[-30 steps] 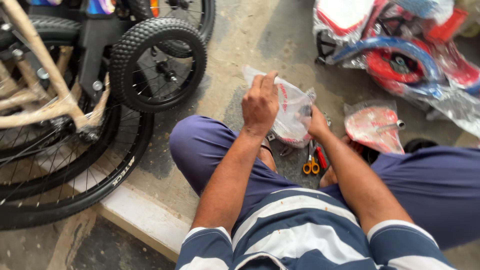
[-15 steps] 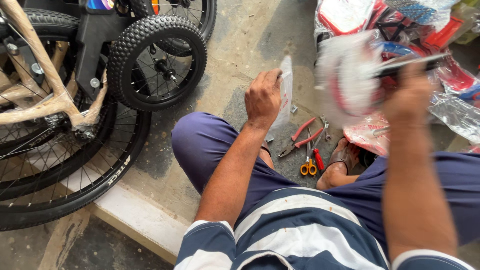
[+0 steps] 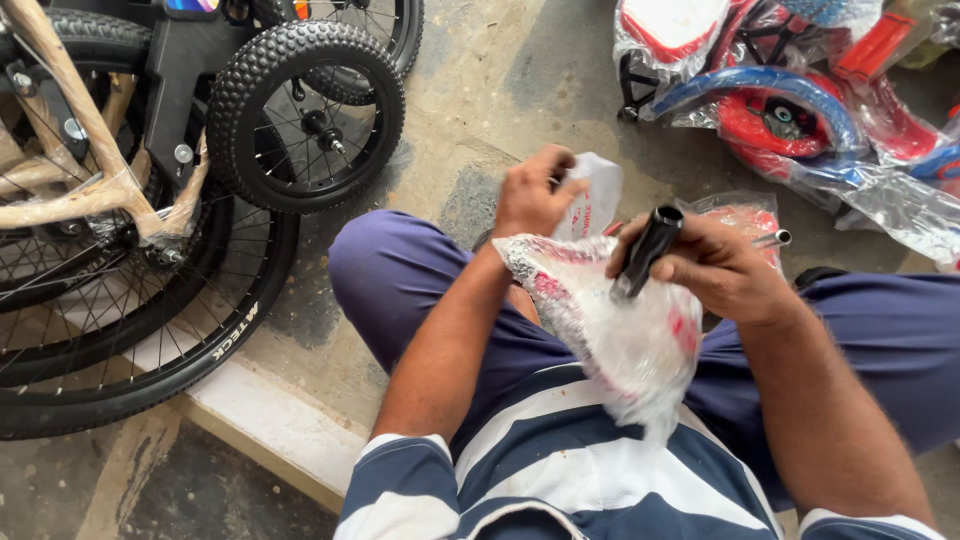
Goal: The person sits on the floor and unpacks a bicycle seat post from a plastic bag. They use a wrench to tighten a bolt on the seat post clamp, then place the tool down and continue handling the seat post and other small parts.
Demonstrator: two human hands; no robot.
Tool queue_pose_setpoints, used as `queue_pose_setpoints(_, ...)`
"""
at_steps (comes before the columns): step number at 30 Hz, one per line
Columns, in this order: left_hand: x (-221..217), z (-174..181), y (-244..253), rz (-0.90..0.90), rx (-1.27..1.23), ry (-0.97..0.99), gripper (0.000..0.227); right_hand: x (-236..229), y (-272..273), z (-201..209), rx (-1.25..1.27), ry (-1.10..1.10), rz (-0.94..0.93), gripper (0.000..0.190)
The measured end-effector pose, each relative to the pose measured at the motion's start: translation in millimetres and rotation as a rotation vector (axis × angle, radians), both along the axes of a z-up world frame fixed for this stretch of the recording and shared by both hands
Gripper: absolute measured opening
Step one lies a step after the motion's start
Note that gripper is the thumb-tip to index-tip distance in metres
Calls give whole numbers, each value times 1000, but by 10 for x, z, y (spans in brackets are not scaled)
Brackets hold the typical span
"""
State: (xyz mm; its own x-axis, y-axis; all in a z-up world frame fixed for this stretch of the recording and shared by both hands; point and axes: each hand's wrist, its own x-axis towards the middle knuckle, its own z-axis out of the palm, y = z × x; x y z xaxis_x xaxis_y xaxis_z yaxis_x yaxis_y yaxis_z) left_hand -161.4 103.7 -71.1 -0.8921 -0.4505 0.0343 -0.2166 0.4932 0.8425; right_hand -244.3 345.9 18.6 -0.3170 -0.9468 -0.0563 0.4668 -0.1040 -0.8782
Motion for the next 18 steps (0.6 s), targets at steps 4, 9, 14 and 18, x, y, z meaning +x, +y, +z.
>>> queue_pose_setpoints(4, 85, 142, -136, 84, 79, -35, 22, -59, 36, -13, 122, 167, -131, 39)
queue_pose_setpoints(9, 177, 382, -63, 39, 22, 104, 18, 65, -60, -66, 441, 785, -198, 37)
queue_pose_setpoints(14, 181, 608, 99, -110, -182, 213, 20, 264, -268, -161, 509, 1085, -186, 40)
queue_pose_setpoints(18, 245, 723, 179, -140, -221, 158, 30, 349, -350, -213, 485, 1215, -196, 40)
